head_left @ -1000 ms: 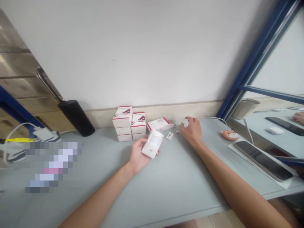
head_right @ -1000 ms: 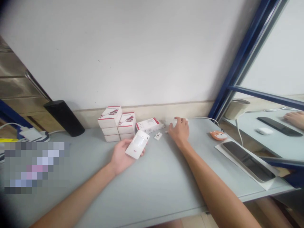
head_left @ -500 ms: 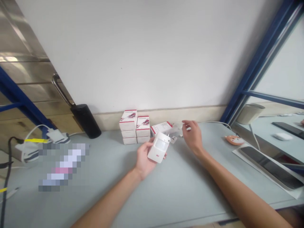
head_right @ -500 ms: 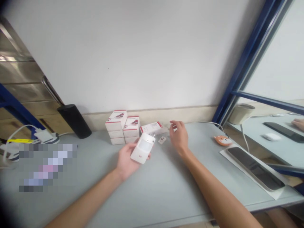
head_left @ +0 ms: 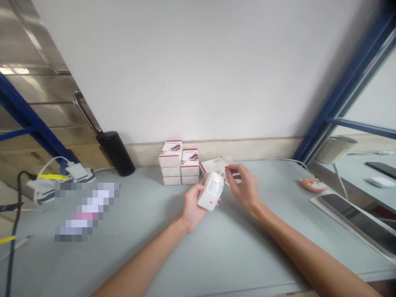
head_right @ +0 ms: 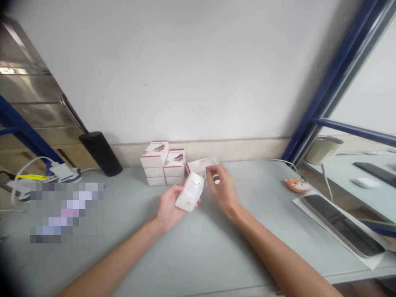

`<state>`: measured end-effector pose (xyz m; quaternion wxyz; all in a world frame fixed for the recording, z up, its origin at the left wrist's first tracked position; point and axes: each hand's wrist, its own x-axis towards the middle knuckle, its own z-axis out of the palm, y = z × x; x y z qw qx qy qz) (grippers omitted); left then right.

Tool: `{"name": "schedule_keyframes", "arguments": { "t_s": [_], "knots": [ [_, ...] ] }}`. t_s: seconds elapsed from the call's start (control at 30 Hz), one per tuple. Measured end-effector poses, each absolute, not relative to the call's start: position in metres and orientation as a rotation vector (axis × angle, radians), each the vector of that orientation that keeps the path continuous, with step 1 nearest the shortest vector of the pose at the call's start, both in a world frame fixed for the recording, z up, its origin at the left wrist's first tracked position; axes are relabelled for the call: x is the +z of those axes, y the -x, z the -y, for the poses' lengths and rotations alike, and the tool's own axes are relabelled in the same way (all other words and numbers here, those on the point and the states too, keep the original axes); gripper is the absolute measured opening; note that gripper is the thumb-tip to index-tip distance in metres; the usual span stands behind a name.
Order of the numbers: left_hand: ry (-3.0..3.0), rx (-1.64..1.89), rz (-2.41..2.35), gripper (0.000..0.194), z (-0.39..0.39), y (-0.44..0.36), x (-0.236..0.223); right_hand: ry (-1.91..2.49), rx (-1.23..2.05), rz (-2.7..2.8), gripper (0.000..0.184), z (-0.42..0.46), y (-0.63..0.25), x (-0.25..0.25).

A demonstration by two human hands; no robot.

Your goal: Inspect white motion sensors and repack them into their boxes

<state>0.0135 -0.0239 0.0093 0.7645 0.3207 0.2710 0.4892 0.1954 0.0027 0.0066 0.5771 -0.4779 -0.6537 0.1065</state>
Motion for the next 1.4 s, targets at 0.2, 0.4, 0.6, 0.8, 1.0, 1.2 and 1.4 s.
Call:
{"name": "schedule_keyframes", "arguments": {
  "t_s": [0.2,0.4,0.6,0.8,1.0,1.2,1.4],
  "knots": [
    [-0.683,1.102,-0.578,0.077,0.023,-0.015,0.012,1.120,0.206,1.679,0.012,-0.003,-0.194,-0.001],
    [-0.586,1.169,-0.584,0.069,0.018,-0.012,0.014,1.060,0.260,1.764,0.010,-0.002,-0.194,-0.003],
    [-0.709,1.194,-0.635,0.054,0.017,-0.014,0.004,0.985,0.326,1.773,0.010,0.001,-0.192,0.002],
    [-0.836,1.254,-0.786,0.048,0.017,-0.013,-0.007,0.929,0.305,1.772,0.010,0.002,-0.190,0.004],
    [-0.811,1.296,-0.803,0.042,0.018,-0.012,0.005,0.880,0.336,1.807,0.010,0.007,-0.187,0.005],
    [-0.698,1.299,-0.721,0.046,0.011,-0.007,0.008,0.834,0.375,1.825,0.010,0.008,-0.186,0.007],
    [-1.080,1.346,-0.915,0.031,0.019,-0.012,0.006,0.949,0.387,1.673,0.009,0.004,-0.188,0.006]
  ]
}}
